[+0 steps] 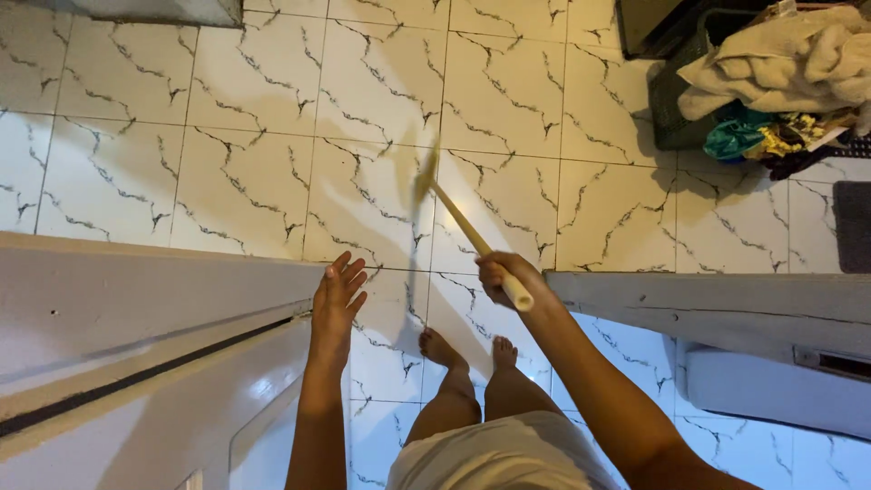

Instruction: Sweeping the floor with a broom in a residential setting.

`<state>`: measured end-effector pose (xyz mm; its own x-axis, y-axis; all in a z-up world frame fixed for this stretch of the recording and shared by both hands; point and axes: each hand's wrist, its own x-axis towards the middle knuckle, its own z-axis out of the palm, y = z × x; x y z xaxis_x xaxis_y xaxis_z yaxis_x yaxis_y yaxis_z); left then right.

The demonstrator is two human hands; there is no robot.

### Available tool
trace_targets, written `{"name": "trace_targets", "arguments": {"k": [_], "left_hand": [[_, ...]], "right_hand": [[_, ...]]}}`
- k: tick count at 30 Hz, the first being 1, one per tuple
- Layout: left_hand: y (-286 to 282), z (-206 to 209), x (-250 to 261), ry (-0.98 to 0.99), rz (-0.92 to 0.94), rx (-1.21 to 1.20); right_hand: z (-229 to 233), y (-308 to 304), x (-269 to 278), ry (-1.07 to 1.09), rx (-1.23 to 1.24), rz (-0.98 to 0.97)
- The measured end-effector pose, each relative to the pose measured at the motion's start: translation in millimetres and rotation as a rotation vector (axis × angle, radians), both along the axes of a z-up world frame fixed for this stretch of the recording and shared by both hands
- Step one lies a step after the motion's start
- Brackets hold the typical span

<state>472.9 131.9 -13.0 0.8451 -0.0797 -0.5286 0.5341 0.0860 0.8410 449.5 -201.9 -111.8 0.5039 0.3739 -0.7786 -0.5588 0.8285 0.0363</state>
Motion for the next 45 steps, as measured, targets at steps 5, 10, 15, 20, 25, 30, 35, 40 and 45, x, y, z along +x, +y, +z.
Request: {"name": "trace_targets", "arguments": {"k": [5,10,15,20,25,30,35,40,45], "left_hand": [[-4,0,-1,0.000,-0.009,-0.004],[-14,5,-2,0.037,-0.037,0.051],[-19,4,-8,0.031,-0.046,0.010],[-38,12,-17,0.004,-0.078,0.039],[-64,10,-27,-0.011,-0.102,0.054],[-100,-13,-45,-0.096,-0.231,0.184],[-171,12,-74,-0.516,-0.378,0.246],[-239,71,-99,-0.864,-0.420,0.286],[-289,56,-132,-0.700,-0.364,0.303]], "right_hand": [[32,-4,-49,0.138,-0.067,-0.056],[-59,-5,-57,0.419,0.049,-0.304],[-96,25,-42,0.360,-0.138,-0.176],[-159,3,19,0.180,0.313,-0.105],[-77,-14,38,-0.024,0.269,-0.084],[-42,-31,12,-0.149,0.297,0.070],[156,-13,-44,-0.268,-0.210,0.109],[202,-54,-101,-0.502,-0.162,0.148],[279,-109,-157,-0.804,-0.687,0.268]]}}
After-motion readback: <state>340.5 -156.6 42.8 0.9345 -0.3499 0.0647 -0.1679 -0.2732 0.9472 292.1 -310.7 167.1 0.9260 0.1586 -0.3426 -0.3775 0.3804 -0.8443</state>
